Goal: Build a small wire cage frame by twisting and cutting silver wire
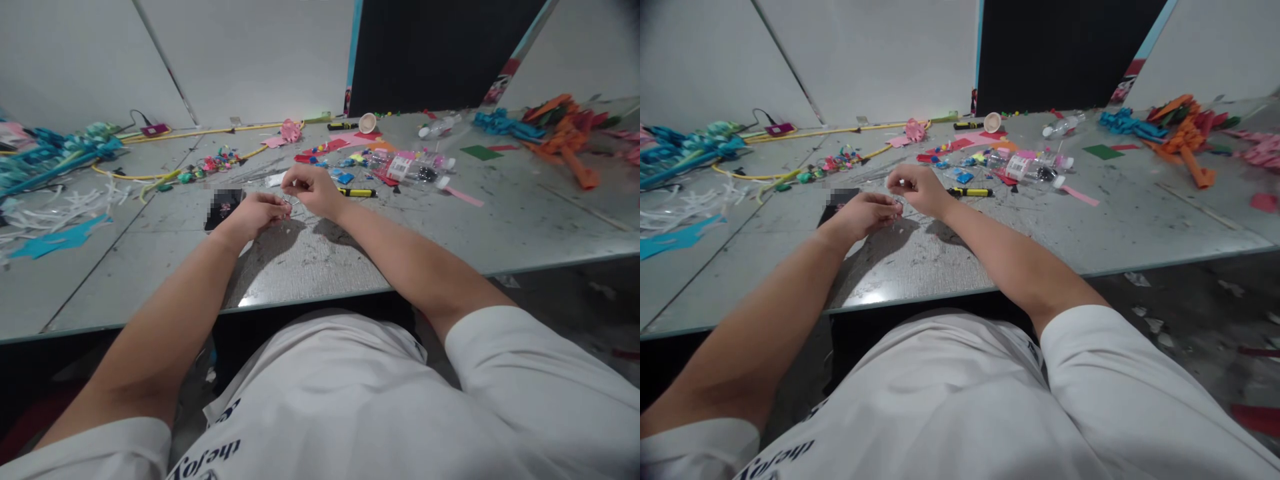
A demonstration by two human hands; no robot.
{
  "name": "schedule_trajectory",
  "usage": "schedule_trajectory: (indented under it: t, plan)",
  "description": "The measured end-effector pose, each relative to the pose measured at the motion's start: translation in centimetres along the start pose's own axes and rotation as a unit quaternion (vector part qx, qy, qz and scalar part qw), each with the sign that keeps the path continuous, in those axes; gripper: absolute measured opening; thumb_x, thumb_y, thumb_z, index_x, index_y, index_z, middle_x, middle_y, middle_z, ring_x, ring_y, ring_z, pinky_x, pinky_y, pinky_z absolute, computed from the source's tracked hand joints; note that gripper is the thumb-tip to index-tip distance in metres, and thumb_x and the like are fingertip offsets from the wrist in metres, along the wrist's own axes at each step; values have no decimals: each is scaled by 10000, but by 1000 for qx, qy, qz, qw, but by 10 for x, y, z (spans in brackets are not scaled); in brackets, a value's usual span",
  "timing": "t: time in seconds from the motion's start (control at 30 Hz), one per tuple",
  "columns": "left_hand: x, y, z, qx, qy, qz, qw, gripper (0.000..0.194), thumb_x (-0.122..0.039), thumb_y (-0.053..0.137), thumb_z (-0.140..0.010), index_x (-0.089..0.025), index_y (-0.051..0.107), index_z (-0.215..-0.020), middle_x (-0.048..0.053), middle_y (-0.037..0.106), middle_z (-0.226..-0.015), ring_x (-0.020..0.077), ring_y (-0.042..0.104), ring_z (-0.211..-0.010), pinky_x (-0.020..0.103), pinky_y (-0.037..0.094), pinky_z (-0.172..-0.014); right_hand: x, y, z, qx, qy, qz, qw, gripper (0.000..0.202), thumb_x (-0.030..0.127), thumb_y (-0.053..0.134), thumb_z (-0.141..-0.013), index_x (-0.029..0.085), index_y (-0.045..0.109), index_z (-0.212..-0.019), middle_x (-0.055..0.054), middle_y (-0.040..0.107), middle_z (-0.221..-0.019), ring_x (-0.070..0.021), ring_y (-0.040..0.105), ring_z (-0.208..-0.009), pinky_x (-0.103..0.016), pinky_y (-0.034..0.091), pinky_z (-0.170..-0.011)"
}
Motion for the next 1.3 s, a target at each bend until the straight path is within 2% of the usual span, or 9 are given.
schedule_trajectory:
  t: [0.23,0.5,0.77,1.1,1.3]
  plan:
    - [2,-4,-1,-24,-21,11,999,390,-378,739,-1064,-170,687,-1390,136,710,-1391,282,737,-1173,494,660,-983,-5,-1,1,14,-5,22,1000,81,168,669,-952,201,720,-900,-25,746,-902,-148,610,-772,-299,505,-756]
    - [5,-12,-5,-64,-29,38,997,391,-375,738,-1064,-173,687,-1395,138,704,-1407,286,732,-1190,501,655,-997,-9,1,2,13,-17,48,999,119,224,663,-999,200,775,-965,-57,789,-956,-175,655,-815,-330,535,-801]
    - [3,-9,-4,-55,-23,44,997,394,-379,739,-1063,-172,686,-1394,137,706,-1401,286,733,-1186,502,655,-994,-8,5,3,30,-23,61,997,152,227,642,-1021,191,779,-965,-55,766,-923,-178,651,-818,-340,530,-827]
    - [-1,-8,0,-55,-6,37,998,365,-377,733,-1069,-174,696,-1370,131,718,-1371,269,741,-1147,476,665,-965,-10,7,3,48,-1,79,996,174,213,613,-1014,232,772,-945,-47,751,-942,-189,634,-839,-341,526,-844]
    - [-4,-8,1,-54,15,42,998,377,-376,736,-1065,-174,692,-1380,132,711,-1390,280,736,-1174,494,658,-986,-10,10,6,56,-3,99,993,179,204,618,-1010,210,793,-971,-68,679,-983,-211,617,-881,-379,518,-886]
Point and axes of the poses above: each hand's wrist, its own z-axis away from the middle knuckle, its own y-axis out of the palm, x = y × z, the point moved 6 cm from there along -z, towards the middle knuckle
